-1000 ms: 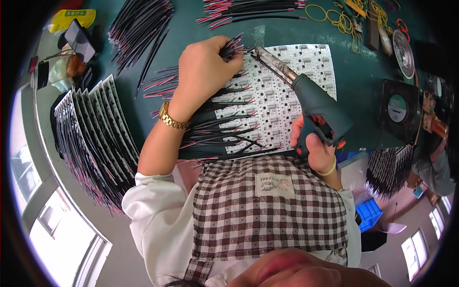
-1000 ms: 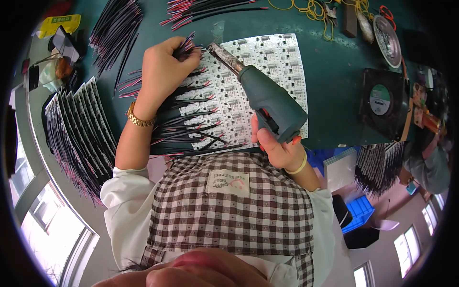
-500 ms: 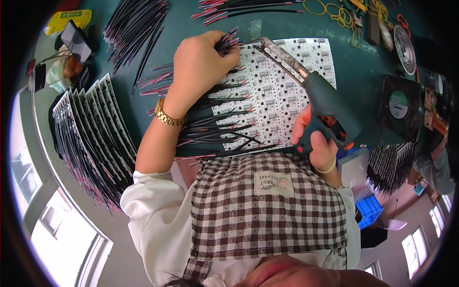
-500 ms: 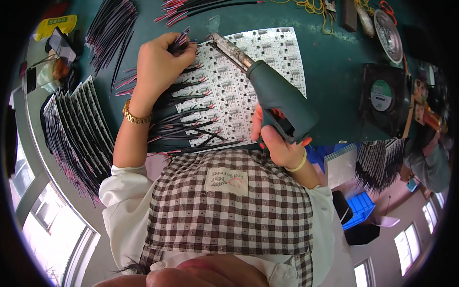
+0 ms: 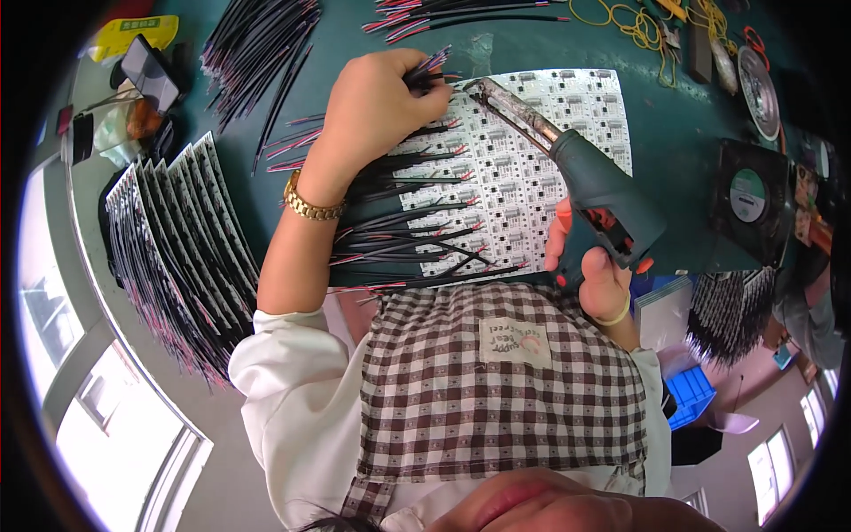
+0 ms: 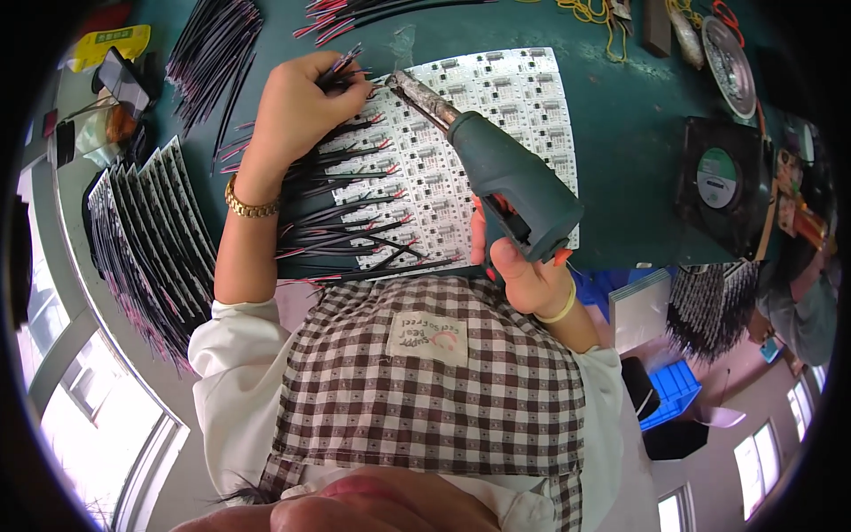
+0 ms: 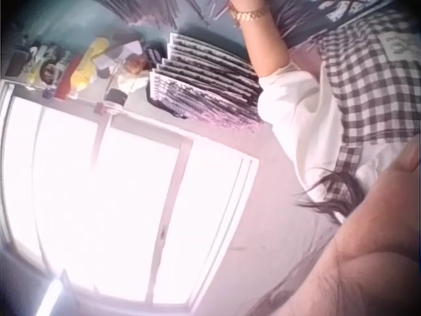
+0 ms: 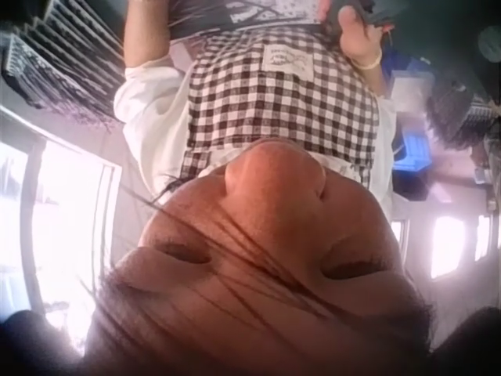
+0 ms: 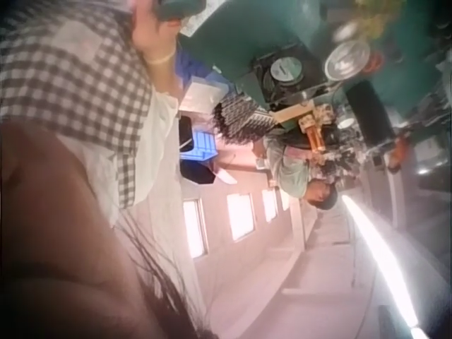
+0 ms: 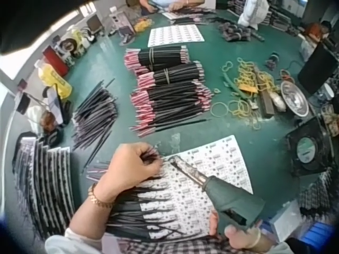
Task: The person applies heat shrink tubing to a cluster of wire bundles using a heat gun.
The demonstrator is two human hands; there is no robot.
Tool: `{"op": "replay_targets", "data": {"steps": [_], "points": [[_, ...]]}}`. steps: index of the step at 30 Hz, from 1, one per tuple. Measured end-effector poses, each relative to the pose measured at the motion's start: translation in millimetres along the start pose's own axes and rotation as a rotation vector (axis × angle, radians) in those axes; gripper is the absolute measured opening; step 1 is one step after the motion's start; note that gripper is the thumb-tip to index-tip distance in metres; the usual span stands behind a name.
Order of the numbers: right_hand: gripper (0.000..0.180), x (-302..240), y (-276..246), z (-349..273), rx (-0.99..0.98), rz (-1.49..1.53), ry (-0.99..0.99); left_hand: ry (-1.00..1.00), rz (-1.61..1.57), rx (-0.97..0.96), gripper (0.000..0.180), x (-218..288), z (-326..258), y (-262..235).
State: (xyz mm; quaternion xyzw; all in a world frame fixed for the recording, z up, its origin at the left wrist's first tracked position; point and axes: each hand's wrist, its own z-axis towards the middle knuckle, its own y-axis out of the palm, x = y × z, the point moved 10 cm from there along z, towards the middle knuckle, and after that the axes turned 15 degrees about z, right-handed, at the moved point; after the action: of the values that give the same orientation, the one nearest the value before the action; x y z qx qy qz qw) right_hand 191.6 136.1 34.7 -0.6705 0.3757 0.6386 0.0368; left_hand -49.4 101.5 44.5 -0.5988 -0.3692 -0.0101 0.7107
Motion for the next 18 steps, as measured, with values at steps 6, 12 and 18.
{"op": "replay_targets", "data": {"steps": [6,12,18], "points": [[0.036,4.9,1.8,-4.5,-0.111,-0.002,0.011,-0.062,-0.008,-0.070,0.018,-2.3,-1.3,2.8],[0.051,3.7,5.4,-2.0,-0.064,-0.122,0.056,-0.014,0.096,-0.032,0.021,3.4,0.3,-0.2],[0.038,5.9,8.7,-1.5,-0.239,-0.065,-0.085,-0.011,0.111,-0.041,0.022,0.7,2.1,1.5]]}}
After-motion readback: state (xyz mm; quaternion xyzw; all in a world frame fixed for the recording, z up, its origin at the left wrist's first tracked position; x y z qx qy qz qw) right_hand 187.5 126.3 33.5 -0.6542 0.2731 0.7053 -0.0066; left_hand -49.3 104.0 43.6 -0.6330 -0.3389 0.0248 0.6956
